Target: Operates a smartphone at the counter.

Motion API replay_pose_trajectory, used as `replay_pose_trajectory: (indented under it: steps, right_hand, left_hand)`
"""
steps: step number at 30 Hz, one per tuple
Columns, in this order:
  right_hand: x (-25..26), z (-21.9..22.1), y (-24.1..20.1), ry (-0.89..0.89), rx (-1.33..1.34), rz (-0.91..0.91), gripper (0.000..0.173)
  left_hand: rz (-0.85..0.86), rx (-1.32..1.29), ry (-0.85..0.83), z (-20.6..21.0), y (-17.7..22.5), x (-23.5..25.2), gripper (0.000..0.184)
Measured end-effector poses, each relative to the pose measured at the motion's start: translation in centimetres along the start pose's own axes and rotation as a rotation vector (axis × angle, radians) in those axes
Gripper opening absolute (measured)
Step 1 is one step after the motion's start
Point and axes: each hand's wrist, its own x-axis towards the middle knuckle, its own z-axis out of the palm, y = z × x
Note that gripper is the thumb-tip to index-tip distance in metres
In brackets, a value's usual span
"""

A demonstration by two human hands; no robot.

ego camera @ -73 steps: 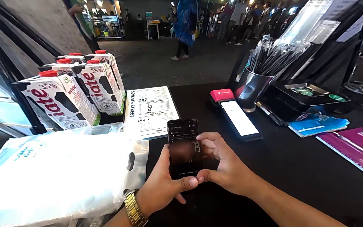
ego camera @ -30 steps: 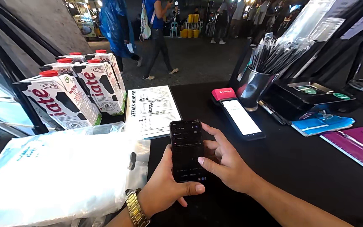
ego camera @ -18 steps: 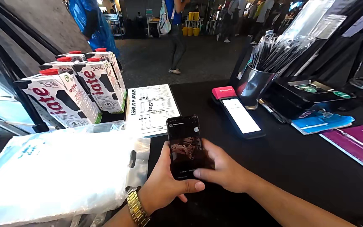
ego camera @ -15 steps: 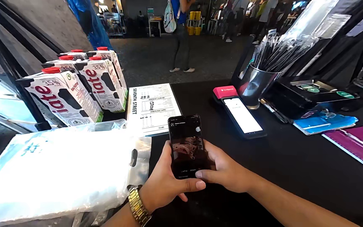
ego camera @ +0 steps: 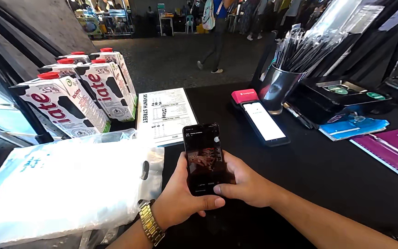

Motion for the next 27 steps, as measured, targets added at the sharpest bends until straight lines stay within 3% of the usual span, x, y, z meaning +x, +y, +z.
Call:
replay_pose_trajectory:
  steps: [10,17,22,24,27]
  right_hand:
    - [-0.2,0.0,-0.3,-0.054,0.17,0.101,0.072]
    - [0.3,-0.1,0.8,0.026,0.163,0.054,0.053]
    - [0.3,-0.1,0.5,0.04,0.147,0.082,0.053]
    - [0.3,0.0,0.4,0.045,0.16,0.108,0.051]
    - [0.2,0.0,0.1,0.045,0.177,0.142,0.049]
  left_hand:
    - [0.051,-0.038,-0.031,-0.2,0.0,-0.2,0.102]
    - [-0.052,0.037,0.013,-0.2,0.1,0.1,0.098]
    - [-0.068,0.036,0.015,-0.2,0.1,0.2,0.099]
    - [-0.072,0.028,0.025,-0.2,0.4,0.2,0.091]
    - [-0.093,0.019,0.064,-0.2,0.7,0.4,0.059]
